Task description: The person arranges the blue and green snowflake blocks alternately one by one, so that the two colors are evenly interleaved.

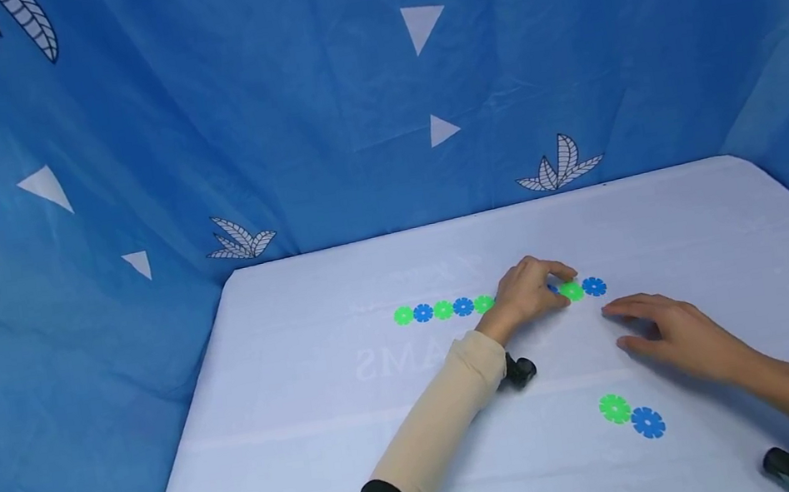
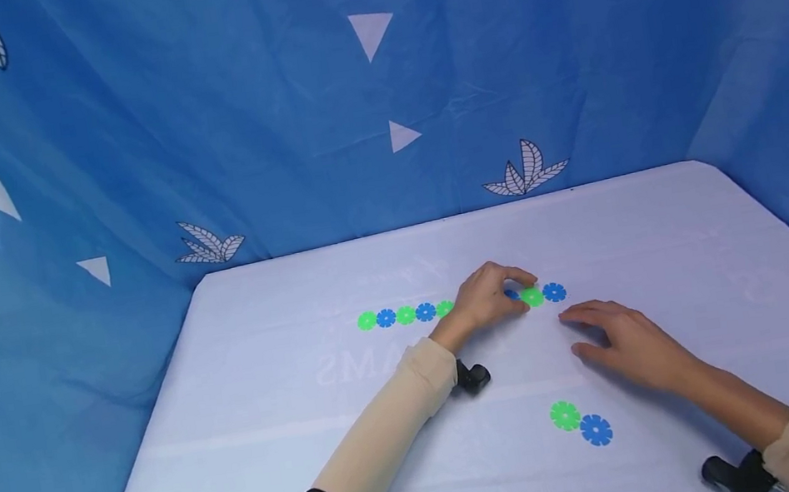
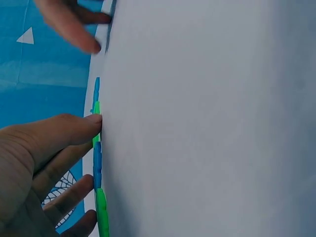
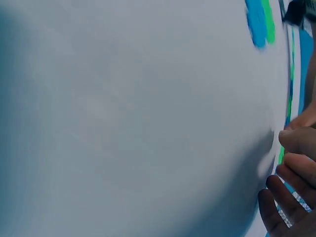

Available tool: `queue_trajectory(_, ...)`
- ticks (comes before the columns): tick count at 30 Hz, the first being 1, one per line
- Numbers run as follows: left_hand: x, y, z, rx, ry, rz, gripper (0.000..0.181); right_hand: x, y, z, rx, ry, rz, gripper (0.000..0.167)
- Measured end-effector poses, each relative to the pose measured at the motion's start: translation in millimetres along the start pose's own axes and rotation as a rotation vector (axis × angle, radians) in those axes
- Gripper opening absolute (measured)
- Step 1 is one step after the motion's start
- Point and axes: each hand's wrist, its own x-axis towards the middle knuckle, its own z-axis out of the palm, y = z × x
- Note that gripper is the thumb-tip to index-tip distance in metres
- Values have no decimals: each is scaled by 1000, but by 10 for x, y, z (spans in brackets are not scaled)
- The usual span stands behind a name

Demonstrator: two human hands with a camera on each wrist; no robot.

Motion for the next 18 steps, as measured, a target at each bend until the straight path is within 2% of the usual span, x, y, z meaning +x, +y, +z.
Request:
queue_trajectory(5, 2, -1, 4, -2, -2, -8, 41, -217, -89, 81, 22, -2, -20, 41)
queue_trajectory(10, 4, 15, 23, -40, -7, -22, 47, -382, -218, 144, 64, -4, -49, 35)
queue_trajectory(15, 13, 49, 45, -63, -11, 0, 47, -514, -322, 186, -3, 23, -119, 34)
queue_trajectory(18, 27, 76, 55, -61, -15, 17, 47, -563, -362, 201, -53, 31, -153, 39)
